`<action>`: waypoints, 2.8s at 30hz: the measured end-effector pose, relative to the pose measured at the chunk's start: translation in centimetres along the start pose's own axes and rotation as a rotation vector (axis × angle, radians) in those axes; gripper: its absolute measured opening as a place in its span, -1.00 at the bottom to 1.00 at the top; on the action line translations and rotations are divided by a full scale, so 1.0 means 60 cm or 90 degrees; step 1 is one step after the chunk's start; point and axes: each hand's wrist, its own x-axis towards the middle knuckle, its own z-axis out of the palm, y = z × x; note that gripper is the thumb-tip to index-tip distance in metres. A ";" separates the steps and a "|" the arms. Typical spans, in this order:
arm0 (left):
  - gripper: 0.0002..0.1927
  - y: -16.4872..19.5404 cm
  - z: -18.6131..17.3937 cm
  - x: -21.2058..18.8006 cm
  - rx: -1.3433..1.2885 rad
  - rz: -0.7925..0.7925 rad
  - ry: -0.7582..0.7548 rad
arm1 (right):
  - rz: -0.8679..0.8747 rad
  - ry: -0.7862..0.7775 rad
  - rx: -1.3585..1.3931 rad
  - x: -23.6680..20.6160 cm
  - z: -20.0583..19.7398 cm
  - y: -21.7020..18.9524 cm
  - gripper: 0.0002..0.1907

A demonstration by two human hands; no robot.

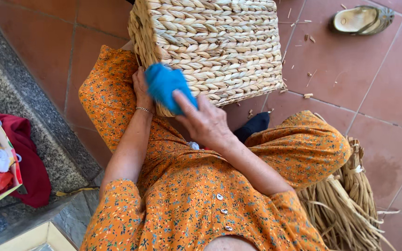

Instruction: The person sits on the floor and wipes woven water-hyacinth baskets with a blue cloth, turning the baskets to clean all sides and edges. They occasionally pick up loose straw strands and set them aside while continuing to wipe the basket surfaces.

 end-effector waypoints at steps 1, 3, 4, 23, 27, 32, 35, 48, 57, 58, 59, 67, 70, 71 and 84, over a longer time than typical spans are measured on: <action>-0.36 -0.001 -0.001 -0.001 0.009 0.027 -0.011 | 0.005 0.017 -0.004 0.001 0.002 -0.003 -0.32; -0.37 0.002 -0.004 -0.003 -0.175 -0.149 0.012 | 0.016 0.043 -0.012 -0.010 -0.006 0.042 -0.34; -0.38 0.005 -0.005 -0.003 -0.232 -0.203 0.024 | 0.074 0.065 -0.072 -0.016 -0.008 0.086 -0.34; -0.34 0.005 -0.012 -0.015 -0.204 -0.172 0.000 | -0.016 0.024 -0.016 0.002 -0.012 0.031 -0.35; -0.37 0.008 0.000 -0.002 -0.201 -0.174 0.032 | 0.159 0.124 -0.134 0.043 -0.041 0.247 -0.43; -0.39 0.034 -0.001 -0.001 -0.188 -0.244 0.021 | 0.636 0.067 -0.260 -0.038 -0.075 0.399 -0.37; -0.41 0.051 -0.008 -0.002 -0.294 -0.284 -0.023 | 0.624 0.043 -0.285 -0.046 -0.069 0.338 -0.41; -0.65 0.031 0.021 0.009 -0.341 -0.105 -0.072 | 0.187 0.127 -0.153 0.053 -0.101 0.259 -0.48; -0.55 0.049 0.010 0.075 -0.220 -0.168 -0.028 | 0.681 0.045 -0.218 -0.070 -0.084 0.381 -0.42; -0.54 0.053 0.014 0.082 -0.277 -0.146 -0.027 | 0.670 0.048 -0.196 -0.044 -0.077 0.351 -0.42; -0.53 0.057 0.019 0.087 -0.242 -0.120 -0.014 | 0.483 0.109 -0.161 -0.021 -0.069 0.311 -0.43; -0.49 0.058 0.021 0.063 -0.119 -0.037 0.011 | -0.008 0.126 -0.054 0.096 -0.069 0.130 -0.36; -0.51 0.059 0.019 0.056 -0.091 -0.001 0.034 | 0.124 0.188 -0.131 0.118 -0.074 0.238 -0.38; -0.51 0.060 0.019 0.055 -0.082 -0.009 0.034 | 0.170 0.235 -0.113 0.108 -0.075 0.277 -0.39; -0.57 0.095 -0.002 0.134 -0.303 -0.117 -0.119 | 0.636 0.404 0.385 -0.013 -0.098 0.486 -0.38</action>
